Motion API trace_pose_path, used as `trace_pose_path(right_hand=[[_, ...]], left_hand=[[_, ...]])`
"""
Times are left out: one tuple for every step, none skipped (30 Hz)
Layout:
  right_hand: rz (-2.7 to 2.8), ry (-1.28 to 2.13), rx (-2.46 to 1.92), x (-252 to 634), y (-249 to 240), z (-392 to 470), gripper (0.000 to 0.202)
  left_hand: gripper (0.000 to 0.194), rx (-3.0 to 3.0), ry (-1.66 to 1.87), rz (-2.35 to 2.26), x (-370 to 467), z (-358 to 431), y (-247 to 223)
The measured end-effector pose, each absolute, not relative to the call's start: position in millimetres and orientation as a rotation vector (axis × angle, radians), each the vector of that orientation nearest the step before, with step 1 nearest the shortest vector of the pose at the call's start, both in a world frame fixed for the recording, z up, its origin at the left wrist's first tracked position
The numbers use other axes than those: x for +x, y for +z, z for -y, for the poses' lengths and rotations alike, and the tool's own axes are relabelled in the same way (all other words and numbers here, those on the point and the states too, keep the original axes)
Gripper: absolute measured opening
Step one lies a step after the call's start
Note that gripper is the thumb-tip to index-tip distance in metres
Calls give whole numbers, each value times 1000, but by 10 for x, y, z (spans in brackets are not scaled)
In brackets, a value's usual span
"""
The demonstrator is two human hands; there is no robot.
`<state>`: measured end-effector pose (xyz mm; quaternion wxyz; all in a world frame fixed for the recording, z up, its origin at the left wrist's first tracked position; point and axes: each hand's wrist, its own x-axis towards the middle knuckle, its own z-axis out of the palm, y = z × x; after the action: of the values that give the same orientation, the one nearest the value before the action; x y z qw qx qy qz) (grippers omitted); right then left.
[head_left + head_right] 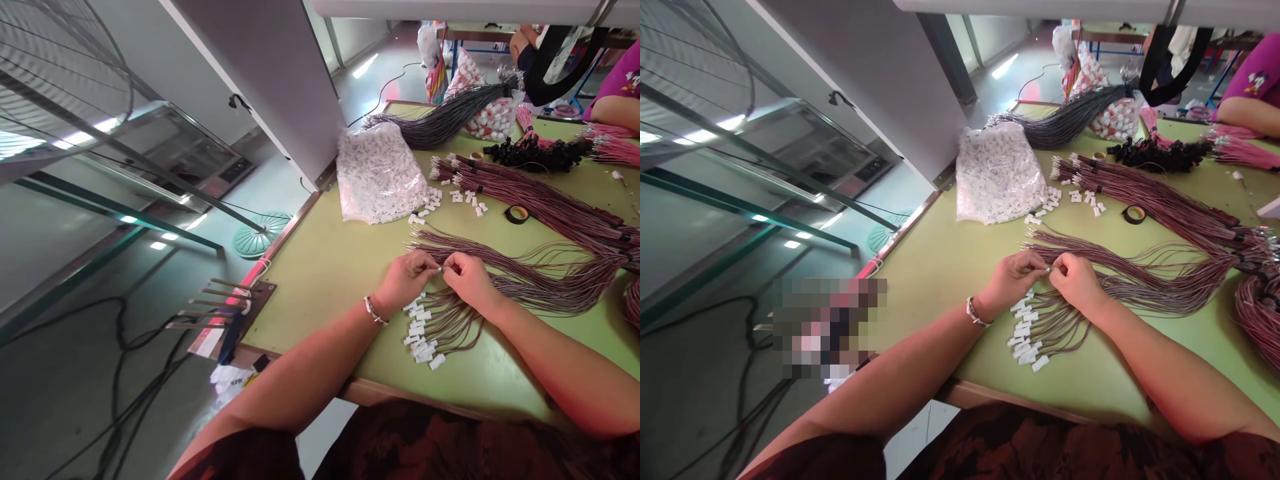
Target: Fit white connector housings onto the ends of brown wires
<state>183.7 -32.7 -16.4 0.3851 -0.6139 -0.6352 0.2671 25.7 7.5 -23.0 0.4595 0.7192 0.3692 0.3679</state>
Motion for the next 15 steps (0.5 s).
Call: trace_pose_path(right_hand=[[1610, 690, -1569, 1834, -164, 325, 8], [1600, 694, -1578, 1832, -164, 325, 8], [1591, 696, -1588, 1831, -165, 325, 8], [1583, 698, -1596, 1831, -165, 327, 8], [1580, 702, -1600, 1832, -165, 328, 8], [1582, 713, -1599, 1835, -163, 330, 8], [1588, 732, -1597, 1838, -161, 331, 8], [1592, 760, -1595, 1843, -157, 331, 8], [1594, 795, -1595, 1847, -153, 331, 8], [1591, 830, -1597, 1854, -149, 331, 8], [1588, 862, -1601, 1862, -143, 331, 8], [1589, 890, -1604, 1872, -134, 331, 8], [1604, 914, -1605, 1887, -123, 332, 8], [1636, 930, -1600, 1904, -109, 332, 8], [1684, 929, -1588, 1925, -91, 330, 9]], left_hand=[[10, 1827, 909, -907, 262, -78, -218], [11, 1864, 904, -905, 268, -81, -207], [12, 1888, 894, -904, 273, -82, -200], [13, 1902, 883, -904, 277, -82, -196], [12, 1912, 873, -905, 279, -81, -196], [12, 1918, 866, -906, 277, -81, -197], [11, 1923, 859, -903, 271, -81, -200], [10, 1926, 852, -897, 262, -82, -203], [9, 1927, 844, -892, 249, -84, -204], [8, 1927, 836, -887, 234, -88, -203], [8, 1925, 825, -882, 216, -93, -198], [7, 1920, 815, -880, 196, -100, -188], [6, 1913, 795, -879, 173, -108, -173], [5, 1904, 761, -877, 148, -117, -152], [5, 1898, 702, -869, 119, -126, -125]])
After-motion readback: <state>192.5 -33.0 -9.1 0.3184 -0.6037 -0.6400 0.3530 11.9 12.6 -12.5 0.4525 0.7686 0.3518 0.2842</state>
